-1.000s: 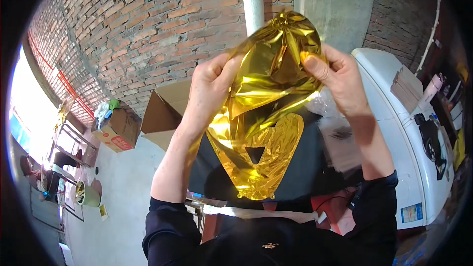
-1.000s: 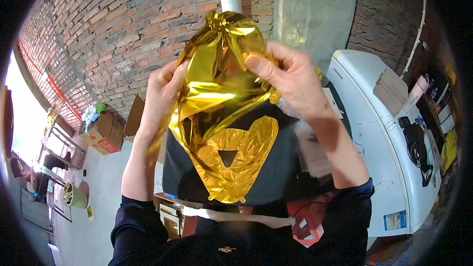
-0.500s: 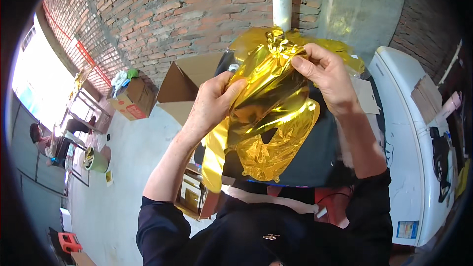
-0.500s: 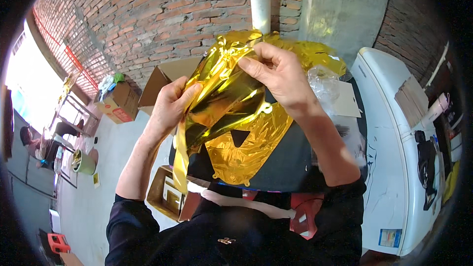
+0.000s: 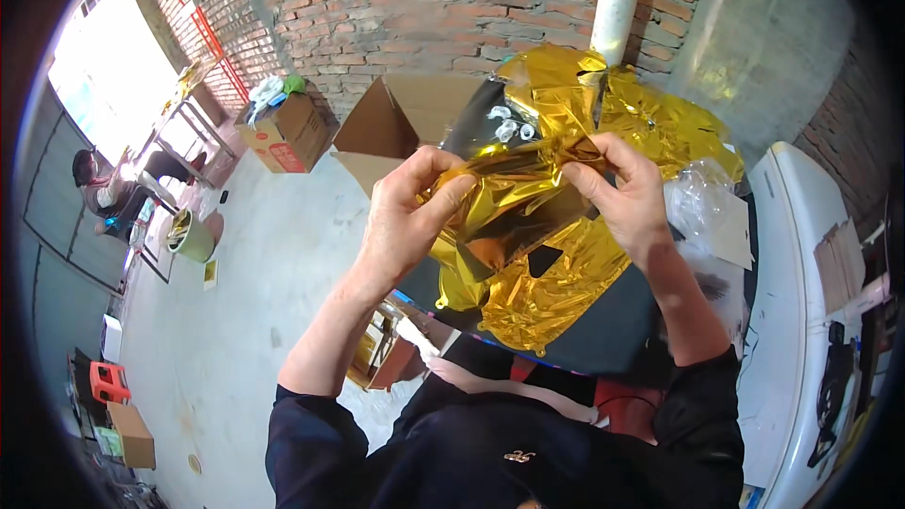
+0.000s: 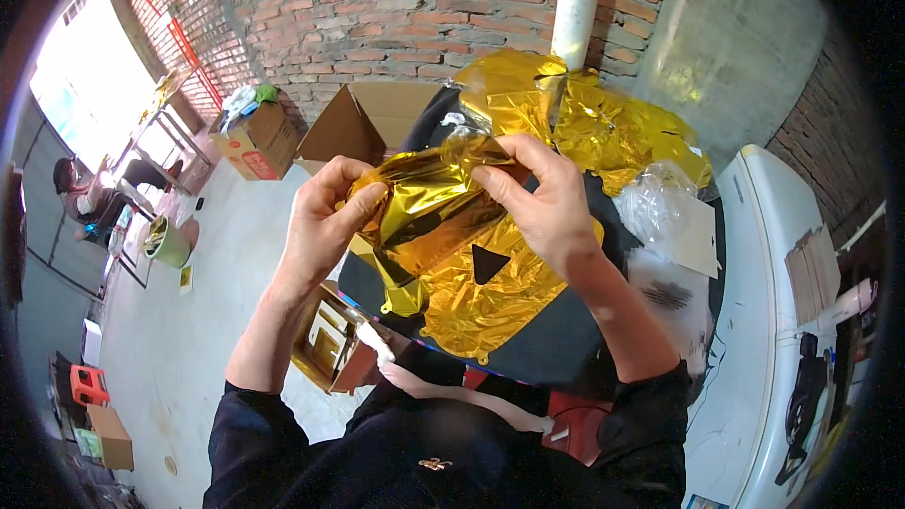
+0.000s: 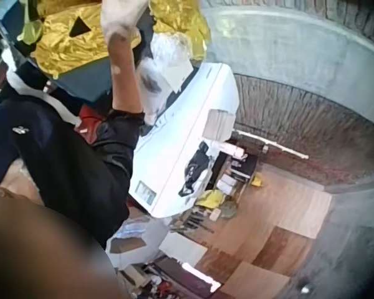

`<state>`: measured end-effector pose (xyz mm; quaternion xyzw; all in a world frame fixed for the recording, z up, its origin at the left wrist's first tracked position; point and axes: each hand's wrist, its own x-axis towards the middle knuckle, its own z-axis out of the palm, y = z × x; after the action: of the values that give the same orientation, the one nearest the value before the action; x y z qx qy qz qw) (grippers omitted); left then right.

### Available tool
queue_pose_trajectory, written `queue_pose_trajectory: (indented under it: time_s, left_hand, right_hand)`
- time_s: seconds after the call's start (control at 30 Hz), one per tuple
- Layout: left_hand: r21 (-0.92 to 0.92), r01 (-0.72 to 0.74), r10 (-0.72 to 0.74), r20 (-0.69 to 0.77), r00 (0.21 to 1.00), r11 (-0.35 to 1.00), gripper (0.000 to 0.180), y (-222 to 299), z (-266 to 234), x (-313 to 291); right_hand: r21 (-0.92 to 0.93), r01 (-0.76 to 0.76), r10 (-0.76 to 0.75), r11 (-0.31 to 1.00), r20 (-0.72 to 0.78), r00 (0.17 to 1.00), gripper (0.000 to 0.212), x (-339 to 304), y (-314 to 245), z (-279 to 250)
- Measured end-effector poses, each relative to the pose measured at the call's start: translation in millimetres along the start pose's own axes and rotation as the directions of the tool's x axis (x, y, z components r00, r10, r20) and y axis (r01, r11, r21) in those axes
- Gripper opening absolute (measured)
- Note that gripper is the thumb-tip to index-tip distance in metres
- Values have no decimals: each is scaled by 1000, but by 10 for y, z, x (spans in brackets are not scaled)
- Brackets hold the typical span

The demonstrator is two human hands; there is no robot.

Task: The person flattens and folds a foil balloon on a work table by hand.

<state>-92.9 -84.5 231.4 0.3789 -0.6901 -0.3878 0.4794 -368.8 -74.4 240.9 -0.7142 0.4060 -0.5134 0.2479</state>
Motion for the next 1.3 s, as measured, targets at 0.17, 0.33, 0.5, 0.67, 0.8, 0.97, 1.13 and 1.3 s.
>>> queue_pose_trajectory:
  time_s: [0.17, 0.33, 0.5, 0.67, 0.8, 0.97, 1.13, 1.3]
  left_hand:
    - [-31, 11, -11, 3, 1000, 999, 14, -127, -143, 50]
    - [-67, 28, -24, 61, 998, 997, 16, -208, -186, 222]
    - [-157, 20, 2, 139, 990, 987, 18, -370, -179, 407]
    - [-200, 8, 36, 215, 976, 980, 22, -254, -166, 537]
    - [-235, 71, 13, 337, 941, 969, 23, -38, -266, 666]
    - [-275, 27, 78, 366, 927, 961, 27, 136, -306, 718]
    - [-160, -37, 110, 475, 873, 986, 40, 327, -387, 743]
    - [-63, -235, 240, 392, 888, 970, 52, 720, -347, 803]
  right_hand:
    - [-192, 92, -98, 977, -20, 995, 15, 46, -61, 154]
    - [-279, 87, -129, 956, -137, 982, 20, 87, 43, 296]
    - [-170, -104, 63, 980, -229, 971, 17, 83, 66, 318]
    - [-365, 111, -245, 924, -345, 906, 21, 277, 62, 208]
    - [-563, 109, -346, 819, -334, 877, 23, 383, -192, 53]
    - [8, -65, 65, 998, -181, 981, 26, 495, -462, -166]
    - [56, 60, -50, 997, -164, 985, 27, 493, -680, -172]
    - [12, 151, -147, 988, -156, 977, 30, 482, -876, -193]
